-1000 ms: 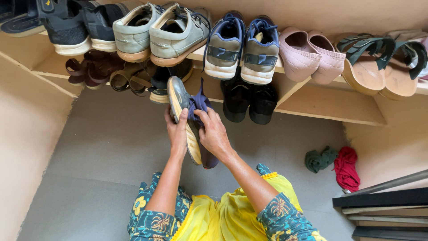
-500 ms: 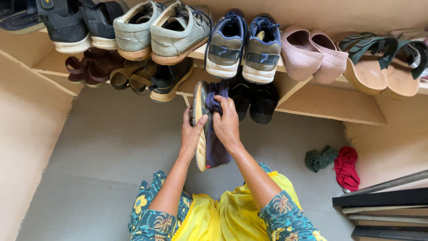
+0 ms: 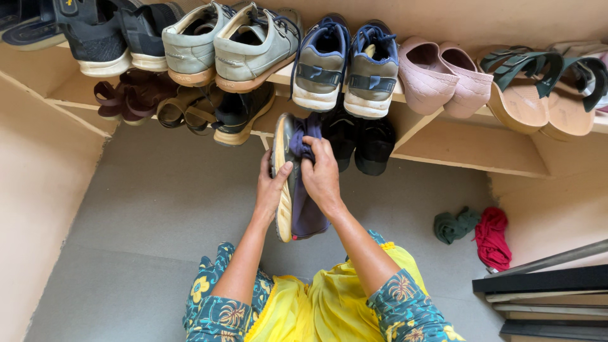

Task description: The person sits on the floor and wipes a dark sneaker with a purple cloth, then places it on the shelf. They then pick up a second sneaker and wipe it with the same cloth.

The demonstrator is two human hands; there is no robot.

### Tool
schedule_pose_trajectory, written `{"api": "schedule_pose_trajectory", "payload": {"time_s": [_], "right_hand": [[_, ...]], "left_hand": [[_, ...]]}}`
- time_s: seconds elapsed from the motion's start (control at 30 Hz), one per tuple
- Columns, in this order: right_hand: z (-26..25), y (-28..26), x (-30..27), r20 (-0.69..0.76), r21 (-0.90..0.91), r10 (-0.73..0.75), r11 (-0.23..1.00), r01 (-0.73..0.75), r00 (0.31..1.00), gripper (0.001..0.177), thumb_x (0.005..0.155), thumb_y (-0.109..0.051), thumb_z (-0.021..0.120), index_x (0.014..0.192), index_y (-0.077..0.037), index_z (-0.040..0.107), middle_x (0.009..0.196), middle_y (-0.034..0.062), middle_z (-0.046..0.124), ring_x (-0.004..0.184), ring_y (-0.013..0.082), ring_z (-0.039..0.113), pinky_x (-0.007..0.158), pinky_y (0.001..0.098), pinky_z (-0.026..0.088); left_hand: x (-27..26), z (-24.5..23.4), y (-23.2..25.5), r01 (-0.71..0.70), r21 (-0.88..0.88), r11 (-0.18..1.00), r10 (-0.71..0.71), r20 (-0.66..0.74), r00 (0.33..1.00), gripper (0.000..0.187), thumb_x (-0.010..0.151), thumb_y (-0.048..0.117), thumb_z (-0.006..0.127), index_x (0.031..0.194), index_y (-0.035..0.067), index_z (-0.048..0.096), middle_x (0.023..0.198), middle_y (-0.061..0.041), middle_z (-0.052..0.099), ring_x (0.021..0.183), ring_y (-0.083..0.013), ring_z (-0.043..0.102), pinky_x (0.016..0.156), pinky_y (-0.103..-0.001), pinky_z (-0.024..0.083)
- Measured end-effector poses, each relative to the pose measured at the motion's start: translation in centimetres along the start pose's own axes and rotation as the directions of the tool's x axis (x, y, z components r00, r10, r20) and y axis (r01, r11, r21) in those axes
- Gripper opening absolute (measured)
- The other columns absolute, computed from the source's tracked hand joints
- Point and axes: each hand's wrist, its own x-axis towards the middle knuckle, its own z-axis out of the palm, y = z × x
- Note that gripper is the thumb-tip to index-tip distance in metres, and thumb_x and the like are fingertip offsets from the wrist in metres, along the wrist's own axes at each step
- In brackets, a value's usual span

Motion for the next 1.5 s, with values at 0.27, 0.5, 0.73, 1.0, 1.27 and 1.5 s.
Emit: {"api": "schedule_pose_trajectory", "payload": {"time_s": [0.27,0.5,0.73,1.0,1.27,1.5], "right_hand": [[-1.0,3.2,1.5,-0.042,0.16,0.21,0.966,-0.201,0.977,0.032,0.088,-0.004,0.056,0.119,-0.003,0.065,0.099,0.0126,0.067,0.09,0.0223,0.063,0.084,0.0342,0.051],[-1.7,4.3,2.6,0.157,0.646,0.422,0.641,-0.416,0.893,0.034,0.083,0.0,0.057,0.116,-0.003,0.064,0.098,0.0031,0.069,0.085,0.0111,0.063,0.08,0.0256,0.052],[-2.0,4.5,2.4,0.251,0.663,0.404,0.59,-0.46,0.88,0.031,0.089,-0.002,0.054,0.118,-0.004,0.063,0.1,0.0033,0.068,0.087,0.0108,0.062,0.081,0.0258,0.052],[-2.3,3.5,-0.1,0.67,0.518,0.293,0.474,-0.712,0.682,0.036,0.091,-0.004,0.056,0.126,-0.008,0.063,0.11,0.0025,0.072,0.092,0.0102,0.068,0.084,0.0257,0.057],[-5.9,-0.6,-4.4,0.733,0.542,0.192,0.416,-0.73,0.653,0.04,0.1,-0.033,0.059,0.131,-0.007,0.059,0.123,0.0051,0.067,0.111,0.0143,0.064,0.098,0.0327,0.052],[-9.4,-3.2,-10.2,0.723,0.403,-0.025,0.827,-0.392,0.691,0.074,0.078,-0.007,0.075,0.146,-0.01,0.044,0.136,-0.0003,0.056,0.125,0.0073,0.051,0.107,0.026,0.039]], "left_hand": [[-0.5,-0.1,0.0,0.043,-0.096,0.994,-0.022,0.209,0.978,0.09,0.084,0.047,0.077,0.154,0.005,0.04,0.141,-0.016,0.059,0.127,-0.0226,0.057,0.107,-0.034,0.047],[-0.9,-0.5,-0.2,0.169,-0.251,0.953,-0.07,0.361,0.93,0.093,0.082,0.049,0.079,0.155,0.007,0.041,0.142,-0.014,0.057,0.129,-0.0231,0.055,0.108,-0.034,0.046],[-0.9,-1.5,-0.1,0.154,-0.268,0.951,-0.054,0.346,0.937,0.098,0.077,0.053,0.081,0.154,0.007,0.041,0.139,-0.01,0.059,0.126,-0.0211,0.057,0.107,-0.033,0.047],[-3.7,-2.7,0.1,-0.027,-0.453,0.891,0.126,0.191,0.974,0.09,0.081,0.053,0.082,0.147,0.003,0.047,0.131,-0.008,0.06,0.119,-0.0192,0.058,0.101,-0.035,0.05],[-8.2,-4.0,1.1,-0.263,-0.503,0.823,0.32,0.028,0.947,0.085,0.089,0.059,0.073,0.144,-0.001,0.049,0.133,-0.009,0.061,0.119,-0.0188,0.061,0.103,-0.035,0.051],[-11.6,-5.3,0.2,-0.018,-0.632,0.774,0.053,0.037,0.998,0.081,0.093,0.067,0.054,0.142,0.003,0.049,0.131,-0.011,0.063,0.117,-0.021,0.063,0.103,-0.038,0.05]]}}
